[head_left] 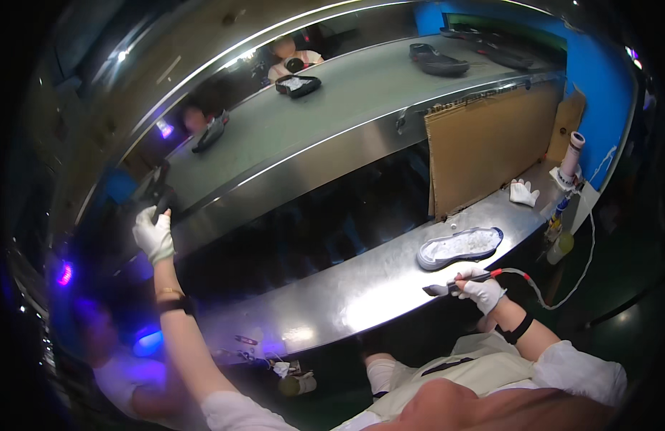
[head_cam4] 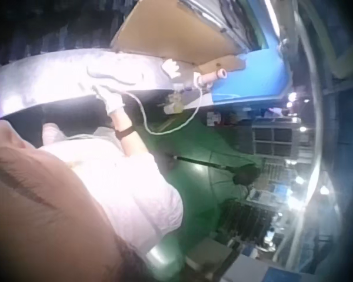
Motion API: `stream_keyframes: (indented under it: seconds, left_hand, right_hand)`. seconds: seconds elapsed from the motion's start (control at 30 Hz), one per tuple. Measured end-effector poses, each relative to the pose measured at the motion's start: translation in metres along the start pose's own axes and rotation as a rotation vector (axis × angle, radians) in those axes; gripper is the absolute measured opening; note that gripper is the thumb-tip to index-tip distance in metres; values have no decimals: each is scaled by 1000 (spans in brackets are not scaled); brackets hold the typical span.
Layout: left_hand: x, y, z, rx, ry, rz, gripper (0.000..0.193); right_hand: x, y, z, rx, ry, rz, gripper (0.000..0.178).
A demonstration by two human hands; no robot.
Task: Apply adhesive to shoe soles and manage the conveyor belt flow of shoe components.
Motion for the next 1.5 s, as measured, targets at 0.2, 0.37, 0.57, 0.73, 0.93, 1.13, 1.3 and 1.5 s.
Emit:
stream_keyframes:
  seconds: [0.2,0.37,0.57,0.73,0.93,1.13,1.3,1.5]
  left_hand:
    - [13,80,-70,1059,359,-23,12]
    - [35,145,-81,1506,330,168,17]
    - [142,55,-177,2027,804,869,45]
    - [285,-13,-227,2164,1212,1192,63]
    - [370,-22,-253,2232,1216,1146,85]
    - [400,6,-267,2204,1280,1306,113]
    - [390,12,-267,2268,1325,1369,110]
    - [364,-1,-272,2217,1339,1049,89]
  right_hand:
    - [10,26,5,-103,52,-56,15]
    - [21,23,33,-111,226,-13,22]
    - [19,33,19,-188,273,12,21]
    - [31,15,34,-105,232,58,20]
    - [34,20,26,-97,152,2,19]
    - [37,11,38,-48,123,35,17]
    - [28,-14,66,104,244,170,12]
    - [9,-58,88,63,400,295,14]
Point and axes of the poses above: each hand's wrist, its own x-axis away from the middle knuckle, its own y-axis out of the back of the hand, z = x × y, the point moved 4 cm from there along -x, towards the middle knuckle, and after that the axes turned 3 degrees about y, right-handed, at the moved point
